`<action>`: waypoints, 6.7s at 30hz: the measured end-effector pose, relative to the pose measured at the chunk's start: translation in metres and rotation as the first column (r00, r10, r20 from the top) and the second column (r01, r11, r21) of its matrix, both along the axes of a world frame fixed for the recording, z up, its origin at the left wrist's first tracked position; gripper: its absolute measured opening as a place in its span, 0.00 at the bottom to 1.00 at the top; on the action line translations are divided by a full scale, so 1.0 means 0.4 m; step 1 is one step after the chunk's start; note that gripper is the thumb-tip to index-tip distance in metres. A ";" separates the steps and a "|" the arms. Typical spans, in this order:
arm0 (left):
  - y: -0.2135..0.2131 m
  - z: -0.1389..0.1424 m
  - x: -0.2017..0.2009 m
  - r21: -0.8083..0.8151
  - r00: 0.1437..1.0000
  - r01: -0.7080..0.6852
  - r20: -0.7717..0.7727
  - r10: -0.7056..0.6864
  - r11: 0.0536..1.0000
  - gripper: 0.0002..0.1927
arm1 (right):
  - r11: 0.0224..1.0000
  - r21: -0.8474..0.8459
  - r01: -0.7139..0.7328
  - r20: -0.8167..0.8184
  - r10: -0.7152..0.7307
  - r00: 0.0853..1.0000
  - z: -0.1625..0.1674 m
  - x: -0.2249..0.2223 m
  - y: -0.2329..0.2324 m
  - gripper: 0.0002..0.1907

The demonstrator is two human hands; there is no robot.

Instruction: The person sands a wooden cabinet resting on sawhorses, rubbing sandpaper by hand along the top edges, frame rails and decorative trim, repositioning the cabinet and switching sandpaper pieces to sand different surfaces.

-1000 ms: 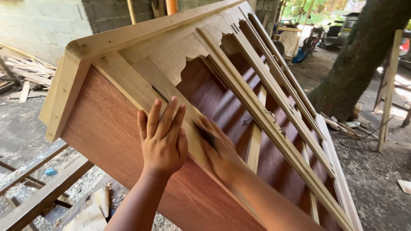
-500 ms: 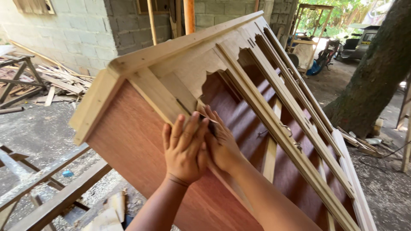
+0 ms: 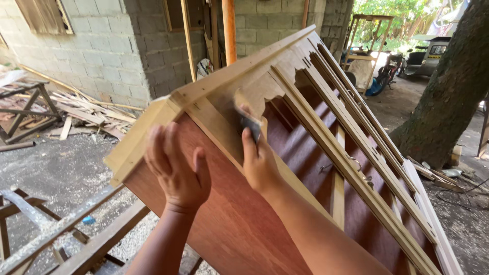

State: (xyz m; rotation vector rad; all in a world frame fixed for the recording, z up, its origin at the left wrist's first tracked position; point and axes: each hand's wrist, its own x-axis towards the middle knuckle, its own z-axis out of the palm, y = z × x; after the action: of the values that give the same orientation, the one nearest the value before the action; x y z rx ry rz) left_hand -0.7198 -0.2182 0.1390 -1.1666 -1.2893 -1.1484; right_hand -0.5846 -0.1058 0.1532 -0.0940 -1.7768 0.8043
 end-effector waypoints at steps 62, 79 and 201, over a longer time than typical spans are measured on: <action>-0.018 0.312 -0.127 -0.285 0.807 0.525 0.466 -0.362 0.802 0.19 | 0.872 -0.460 0.167 0.493 0.095 0.865 0.139 -0.038 -0.050 0.43; -0.019 0.307 -0.132 -0.295 0.803 0.526 0.482 -0.351 0.798 0.19 | 0.964 -0.069 0.256 0.476 -0.194 0.858 0.147 -0.119 -0.102 0.33; 0.273 0.293 0.050 -0.346 0.660 -0.750 -0.354 0.662 0.563 0.21 | 0.996 -0.020 -0.088 0.294 0.089 0.952 0.069 -0.169 0.739 0.39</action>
State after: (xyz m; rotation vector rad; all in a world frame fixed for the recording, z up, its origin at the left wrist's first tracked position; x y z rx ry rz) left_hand -0.6999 -0.1089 0.2563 -0.8806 -1.7166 -0.1018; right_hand -0.6522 0.1897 0.1809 -0.1455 -2.0717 0.8966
